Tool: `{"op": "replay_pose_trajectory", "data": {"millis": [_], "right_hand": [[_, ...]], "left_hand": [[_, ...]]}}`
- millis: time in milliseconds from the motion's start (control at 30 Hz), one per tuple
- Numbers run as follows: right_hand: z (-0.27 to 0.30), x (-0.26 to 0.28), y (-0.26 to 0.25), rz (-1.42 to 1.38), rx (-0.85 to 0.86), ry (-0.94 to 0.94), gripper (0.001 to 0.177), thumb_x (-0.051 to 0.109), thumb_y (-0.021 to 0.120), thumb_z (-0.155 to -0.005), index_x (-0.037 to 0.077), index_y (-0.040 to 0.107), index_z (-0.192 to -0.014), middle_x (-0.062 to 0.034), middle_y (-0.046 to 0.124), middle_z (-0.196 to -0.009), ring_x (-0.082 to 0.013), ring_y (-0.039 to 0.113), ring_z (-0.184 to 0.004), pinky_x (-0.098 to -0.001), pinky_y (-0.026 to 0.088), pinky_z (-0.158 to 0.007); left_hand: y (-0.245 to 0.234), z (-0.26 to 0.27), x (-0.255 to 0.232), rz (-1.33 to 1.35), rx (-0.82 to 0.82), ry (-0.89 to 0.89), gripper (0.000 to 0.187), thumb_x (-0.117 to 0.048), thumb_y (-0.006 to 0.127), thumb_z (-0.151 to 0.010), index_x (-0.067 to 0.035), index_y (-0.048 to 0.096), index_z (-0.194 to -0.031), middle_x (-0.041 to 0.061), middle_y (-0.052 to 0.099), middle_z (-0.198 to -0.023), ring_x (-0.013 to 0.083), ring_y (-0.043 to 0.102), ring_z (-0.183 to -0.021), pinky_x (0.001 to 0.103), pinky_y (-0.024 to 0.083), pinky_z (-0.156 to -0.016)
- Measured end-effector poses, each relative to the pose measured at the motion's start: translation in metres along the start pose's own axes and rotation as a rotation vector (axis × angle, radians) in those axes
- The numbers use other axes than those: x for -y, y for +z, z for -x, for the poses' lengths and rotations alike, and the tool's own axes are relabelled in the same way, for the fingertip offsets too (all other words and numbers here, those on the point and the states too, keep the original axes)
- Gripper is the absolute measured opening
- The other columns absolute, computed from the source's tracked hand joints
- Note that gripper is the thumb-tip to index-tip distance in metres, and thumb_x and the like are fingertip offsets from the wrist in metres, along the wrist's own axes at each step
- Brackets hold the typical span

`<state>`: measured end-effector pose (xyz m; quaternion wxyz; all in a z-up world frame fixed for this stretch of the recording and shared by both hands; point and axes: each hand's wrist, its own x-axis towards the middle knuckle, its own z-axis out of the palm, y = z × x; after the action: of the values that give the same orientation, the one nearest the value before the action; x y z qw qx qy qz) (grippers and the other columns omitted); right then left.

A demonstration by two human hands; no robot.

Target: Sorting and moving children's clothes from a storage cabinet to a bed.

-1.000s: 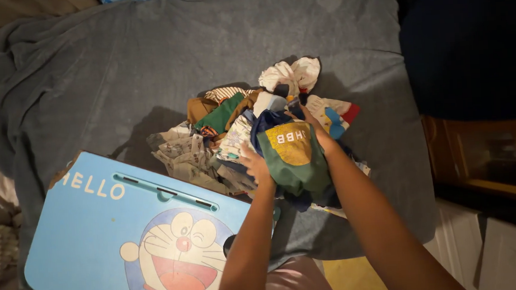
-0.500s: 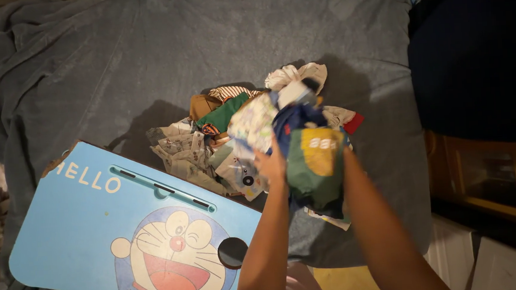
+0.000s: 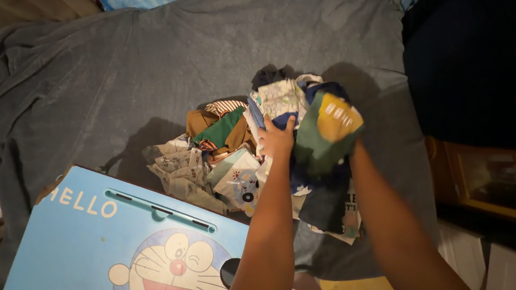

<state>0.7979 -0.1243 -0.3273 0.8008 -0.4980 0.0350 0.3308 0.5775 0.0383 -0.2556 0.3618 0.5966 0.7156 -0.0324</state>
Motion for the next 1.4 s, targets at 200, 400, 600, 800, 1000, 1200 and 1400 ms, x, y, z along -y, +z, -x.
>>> {"op": "replay_pose_trajectory", "data": {"millis": [200, 400, 600, 800, 1000, 1200, 1400], "right_hand": [[-0.025, -0.03, -0.048, -0.038, -0.117, -0.101, 0.032, 0.021, 0.044, -0.107, 0.006, 0.049, -0.136, -0.0086, 0.06, -0.131, -0.0208, 0.058, -0.115, -0.0301, 0.047, -0.099], [-0.022, -0.06, -0.106, -0.08, -0.227, -0.217, 0.031, 0.021, 0.045, -0.107, 0.004, 0.051, -0.132, -0.0087, 0.059, -0.13, -0.0219, 0.056, -0.12, -0.0303, 0.045, -0.104], [0.197, 0.007, 0.056, 0.897, -0.278, -0.611, 0.034, 0.015, 0.056, -0.111, 0.0, 0.053, -0.141, -0.0131, 0.06, -0.141, -0.0249, 0.058, -0.131, -0.0358, 0.044, -0.114], [0.384, -0.088, 0.089, 0.81, -0.138, -0.238, 0.038, 0.031, 0.053, -0.111, 0.003, 0.061, -0.135, -0.0144, 0.063, -0.127, -0.0227, 0.057, -0.116, -0.0344, 0.046, -0.103], [0.506, -0.126, 0.154, 0.71, -0.192, 0.238, 0.042, 0.042, 0.052, -0.104, 0.008, 0.065, -0.126, -0.0049, 0.073, -0.109, -0.0144, 0.066, -0.101, -0.0297, 0.049, -0.09], [0.477, -0.108, 0.172, 0.591, -0.233, 0.121, 0.042, 0.041, 0.058, -0.1, 0.002, 0.066, -0.115, -0.0084, 0.063, -0.063, -0.0192, 0.059, -0.045, -0.0348, 0.048, -0.044], [0.432, -0.05, 0.172, 0.774, -0.136, 0.191, 0.045, 0.046, 0.057, -0.1, 0.005, 0.066, -0.117, -0.0081, 0.061, -0.064, -0.0174, 0.059, -0.048, -0.032, 0.049, -0.048]], "left_hand": [[-0.032, -0.021, -0.013, 0.023, 0.286, -0.04, 0.104, -0.071, 0.069, -0.076, -0.032, 0.023, -0.161, 0.017, 0.017, -0.166, 0.046, 0.035, -0.143, 0.067, 0.032, -0.108], [-0.062, -0.031, 0.034, -0.262, 0.154, 0.608, 0.083, -0.059, 0.067, -0.086, -0.019, 0.04, -0.153, 0.019, 0.038, -0.16, 0.0468, 0.046, -0.134, 0.062, 0.039, -0.104], [-0.167, 0.014, 0.115, -0.755, 0.872, 0.95, 0.073, -0.07, 0.04, -0.1, -0.008, 0.074, -0.113, 0.021, 0.071, -0.119, 0.0401, 0.066, -0.113, 0.051, 0.049, -0.099], [-0.243, 0.068, 0.183, -0.795, 0.845, 1.092, 0.068, -0.071, 0.061, -0.081, -0.012, 0.071, -0.115, 0.019, 0.072, -0.11, 0.0386, 0.067, -0.105, 0.05, 0.052, -0.089], [-0.234, 0.062, 0.2, -0.582, 0.643, 1.083, 0.058, -0.07, 0.059, -0.086, -0.02, 0.076, -0.108, 0.014, 0.076, -0.097, 0.0355, 0.071, -0.097, 0.049, 0.053, -0.084], [-0.235, 0.06, 0.165, -0.531, 0.548, 1.028, 0.061, -0.073, 0.06, -0.083, -0.021, 0.078, -0.107, 0.014, 0.076, -0.1, 0.0347, 0.07, -0.101, 0.048, 0.054, -0.084], [-0.207, 0.051, 0.137, -0.394, 0.512, 1.0, 0.061, -0.072, 0.061, -0.082, -0.02, 0.08, -0.106, 0.012, 0.077, -0.103, 0.0316, 0.07, -0.104, 0.047, 0.054, -0.087]]}}
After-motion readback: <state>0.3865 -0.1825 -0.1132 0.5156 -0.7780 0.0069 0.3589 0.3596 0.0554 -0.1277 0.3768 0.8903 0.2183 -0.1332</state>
